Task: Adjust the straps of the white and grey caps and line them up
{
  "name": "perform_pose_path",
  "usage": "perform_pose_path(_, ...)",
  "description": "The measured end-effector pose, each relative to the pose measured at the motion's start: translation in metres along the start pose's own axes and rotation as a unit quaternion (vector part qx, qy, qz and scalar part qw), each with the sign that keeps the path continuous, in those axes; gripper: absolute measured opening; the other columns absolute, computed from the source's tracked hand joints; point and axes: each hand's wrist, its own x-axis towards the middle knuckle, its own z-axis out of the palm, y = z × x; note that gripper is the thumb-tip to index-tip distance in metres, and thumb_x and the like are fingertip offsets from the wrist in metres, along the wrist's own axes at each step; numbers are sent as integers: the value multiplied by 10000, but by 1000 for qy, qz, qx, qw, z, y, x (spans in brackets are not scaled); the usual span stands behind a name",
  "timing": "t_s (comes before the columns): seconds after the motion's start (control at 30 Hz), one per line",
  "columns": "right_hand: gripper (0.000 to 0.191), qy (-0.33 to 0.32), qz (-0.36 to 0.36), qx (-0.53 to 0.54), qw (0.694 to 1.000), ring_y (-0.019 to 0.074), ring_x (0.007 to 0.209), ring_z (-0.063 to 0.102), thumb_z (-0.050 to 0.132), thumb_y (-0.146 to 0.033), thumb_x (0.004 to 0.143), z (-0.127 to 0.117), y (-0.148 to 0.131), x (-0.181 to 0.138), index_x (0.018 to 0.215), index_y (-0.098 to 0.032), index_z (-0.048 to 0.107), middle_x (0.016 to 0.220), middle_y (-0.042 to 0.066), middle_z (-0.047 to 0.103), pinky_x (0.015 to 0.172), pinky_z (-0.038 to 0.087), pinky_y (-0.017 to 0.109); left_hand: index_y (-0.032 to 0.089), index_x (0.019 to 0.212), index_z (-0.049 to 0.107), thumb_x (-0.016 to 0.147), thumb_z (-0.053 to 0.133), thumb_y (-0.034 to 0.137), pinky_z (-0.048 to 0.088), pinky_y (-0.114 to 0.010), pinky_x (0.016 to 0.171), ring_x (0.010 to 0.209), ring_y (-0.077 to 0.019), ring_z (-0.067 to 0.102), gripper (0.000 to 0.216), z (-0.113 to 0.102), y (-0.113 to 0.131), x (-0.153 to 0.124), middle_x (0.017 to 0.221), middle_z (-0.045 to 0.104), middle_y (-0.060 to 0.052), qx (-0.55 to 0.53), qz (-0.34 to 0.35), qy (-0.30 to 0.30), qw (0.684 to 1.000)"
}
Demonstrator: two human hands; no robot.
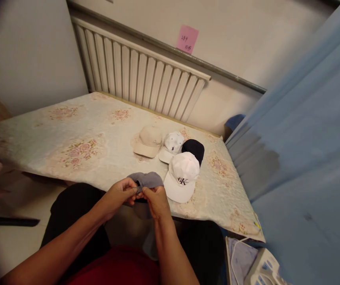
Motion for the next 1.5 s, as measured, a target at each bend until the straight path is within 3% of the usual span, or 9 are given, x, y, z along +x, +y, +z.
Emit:
perform_pose_path(0.13,87,12,-3,-16,1000,100,492,583,711,-195,637,0,2,1,608,-125,669,532,9,659,530,462,204,177,730,480,748,624,297,468,-240,536,500,-82,521,188,-3,-3,1,612,613,29,-11,-9,-15,1000)
perform_pose_path(0.27,123,1,10,22,1000,113,502,594,729,-225,637,0,2,2,629,-117,670,560,25,671,555,495,230,174,767,484,770,625,265,484,-264,620,561,-86,557,167,-8,-8,5,684,630,19,-61,26,-56,996)
perform_pose_path(0.53,177,-29,7,46,998,110,435,563,710,-253,678,6,-1,4,600,-102,660,521,46,648,492,489,226,178,942,522,793,616,219,397,-215,601,627,-86,565,181,-11,-11,10,731,603,21,-144,80,-114,980)
perform_pose_path(0.87,166,-59,-28,33,997,103,451,578,751,-235,651,23,-23,23,617,-115,642,522,19,641,483,479,200,175,864,532,781,618,195,386,-206,603,587,-68,520,121,-18,17,19,657,583,46,-117,129,-93,980)
perform_pose_path(1.17,174,-91,1,64,994,107,478,600,784,-202,612,16,-10,26,680,-100,661,550,27,658,517,516,204,179,856,506,771,618,199,379,-199,588,598,-75,536,142,-18,7,20,655,607,41,-90,118,-67,987)
perform_pose_path(1.5,129,-79,5,52,996,102,444,577,753,-194,606,18,-8,27,649,-105,671,534,26,657,505,504,206,188,856,485,751,626,193,400,-217,596,620,-96,564,176,-20,0,25,675,622,29,-85,121,-77,986)
